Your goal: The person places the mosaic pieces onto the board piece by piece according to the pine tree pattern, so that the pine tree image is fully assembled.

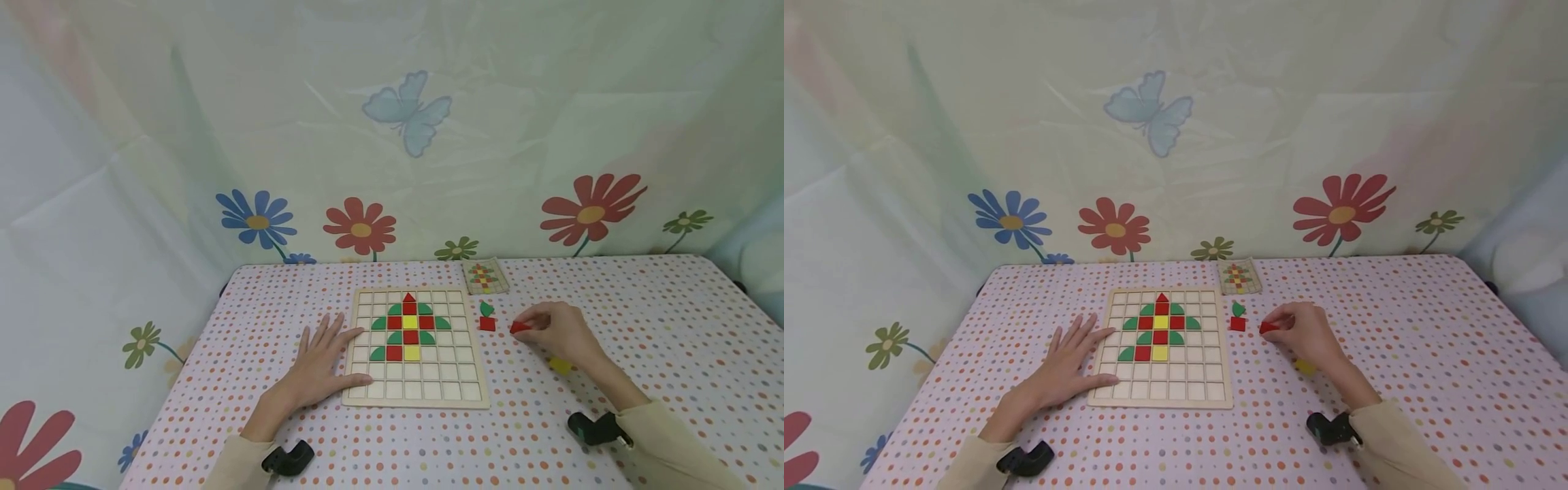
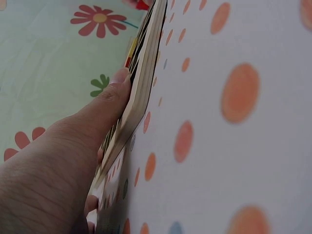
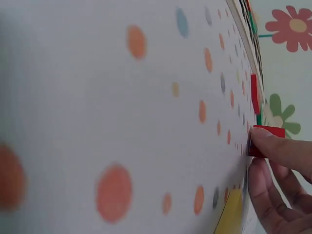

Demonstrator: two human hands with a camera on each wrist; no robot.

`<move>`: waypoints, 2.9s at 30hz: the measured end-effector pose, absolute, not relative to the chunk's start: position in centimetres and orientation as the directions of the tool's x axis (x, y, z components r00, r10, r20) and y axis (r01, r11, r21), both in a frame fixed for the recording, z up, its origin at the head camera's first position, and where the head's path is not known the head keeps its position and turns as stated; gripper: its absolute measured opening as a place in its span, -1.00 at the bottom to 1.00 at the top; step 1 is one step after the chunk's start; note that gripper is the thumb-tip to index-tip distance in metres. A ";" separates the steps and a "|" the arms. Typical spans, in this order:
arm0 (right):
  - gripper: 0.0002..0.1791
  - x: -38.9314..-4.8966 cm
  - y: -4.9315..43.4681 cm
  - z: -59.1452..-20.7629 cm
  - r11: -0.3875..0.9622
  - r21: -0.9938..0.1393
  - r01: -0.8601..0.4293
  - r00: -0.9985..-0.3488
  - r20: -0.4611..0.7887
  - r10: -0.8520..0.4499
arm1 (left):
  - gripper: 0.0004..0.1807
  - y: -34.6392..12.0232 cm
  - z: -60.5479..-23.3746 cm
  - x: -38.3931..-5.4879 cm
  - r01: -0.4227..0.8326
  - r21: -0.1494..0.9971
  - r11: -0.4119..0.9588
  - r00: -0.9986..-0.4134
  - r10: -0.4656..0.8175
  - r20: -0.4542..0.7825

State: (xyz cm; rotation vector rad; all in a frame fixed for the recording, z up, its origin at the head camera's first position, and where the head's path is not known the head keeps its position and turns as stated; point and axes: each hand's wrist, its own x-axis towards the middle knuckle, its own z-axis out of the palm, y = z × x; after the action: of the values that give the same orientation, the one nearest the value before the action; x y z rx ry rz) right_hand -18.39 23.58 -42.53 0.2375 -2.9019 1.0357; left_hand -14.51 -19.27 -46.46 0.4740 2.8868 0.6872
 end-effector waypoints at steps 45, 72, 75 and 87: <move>-0.83 -17.7 12.2 -42.5 0.502 -0.742 -0.444 -0.829 0.128 -0.545 | -0.02 -19.0 -46.3 -14.5 0.292 0.464 0.836 -0.941 0.338 -0.017; -0.80 -17.0 10.5 -41.9 0.654 -0.553 -0.516 -0.835 0.155 -0.527 | -0.02 -19.1 -46.4 -14.5 0.279 0.459 0.844 -0.943 0.330 -0.034; -0.84 -16.8 10.4 -41.8 0.693 -0.509 -0.511 -0.842 0.132 -0.524 | -0.02 -19.0 -46.3 -14.6 0.279 0.460 0.843 -0.943 0.330 -0.033; -0.81 -17.4 14.4 -41.3 0.630 -0.615 -0.475 -0.862 0.180 -0.474 | -0.01 -18.9 -46.1 -14.6 0.280 0.457 0.844 -0.942 0.334 -0.040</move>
State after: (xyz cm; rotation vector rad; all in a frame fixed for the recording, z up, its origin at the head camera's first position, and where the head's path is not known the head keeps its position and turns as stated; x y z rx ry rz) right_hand -17.39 14.36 -41.34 0.8252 -2.8354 1.0702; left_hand -14.55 -18.93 -46.13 0.4855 2.9030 0.6921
